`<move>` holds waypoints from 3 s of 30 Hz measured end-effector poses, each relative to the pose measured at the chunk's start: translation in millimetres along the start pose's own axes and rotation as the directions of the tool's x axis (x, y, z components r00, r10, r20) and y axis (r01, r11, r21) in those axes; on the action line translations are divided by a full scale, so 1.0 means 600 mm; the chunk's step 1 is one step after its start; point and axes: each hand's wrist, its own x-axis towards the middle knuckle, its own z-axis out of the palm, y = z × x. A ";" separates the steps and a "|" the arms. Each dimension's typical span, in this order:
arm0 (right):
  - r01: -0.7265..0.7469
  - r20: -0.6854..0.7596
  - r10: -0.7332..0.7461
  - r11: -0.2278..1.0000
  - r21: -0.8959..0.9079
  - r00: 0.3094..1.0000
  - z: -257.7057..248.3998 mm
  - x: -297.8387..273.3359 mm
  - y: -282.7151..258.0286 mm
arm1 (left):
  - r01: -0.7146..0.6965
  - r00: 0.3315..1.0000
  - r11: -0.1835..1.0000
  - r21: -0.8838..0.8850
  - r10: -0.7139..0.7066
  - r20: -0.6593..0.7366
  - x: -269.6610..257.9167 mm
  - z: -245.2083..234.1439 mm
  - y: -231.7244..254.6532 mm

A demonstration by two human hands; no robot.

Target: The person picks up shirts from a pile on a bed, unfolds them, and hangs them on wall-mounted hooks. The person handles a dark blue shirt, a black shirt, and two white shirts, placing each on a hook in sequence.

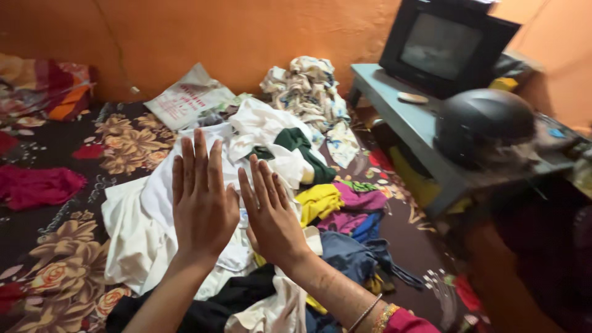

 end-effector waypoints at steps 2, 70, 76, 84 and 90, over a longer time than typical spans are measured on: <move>0.013 0.007 -0.013 0.999 0.047 1.000 0.021 0.023 0.000 | 0.000 1.000 1.000 0.026 -0.001 0.021 0.011 0.004 -0.040; -0.759 0.788 0.461 -0.307 0.574 0.409 0.567 0.357 -0.135 | 0.573 0.809 0.529 -0.626 -0.485 0.331 -0.108 0.248 -0.555; -0.744 0.785 0.495 -0.347 0.571 0.372 0.445 0.377 -0.113 | 0.406 0.905 0.394 -0.824 -0.300 0.302 -0.067 0.173 -0.469; -0.674 0.650 0.490 -0.158 0.722 0.581 0.373 0.372 -0.071 | 0.652 0.741 0.066 -0.755 -0.267 0.617 0.052 0.085 -0.466; -0.631 0.474 0.559 0.119 0.766 0.681 0.338 0.393 -0.040 | 0.535 0.844 0.329 -0.778 -0.249 0.475 0.117 0.062 -0.494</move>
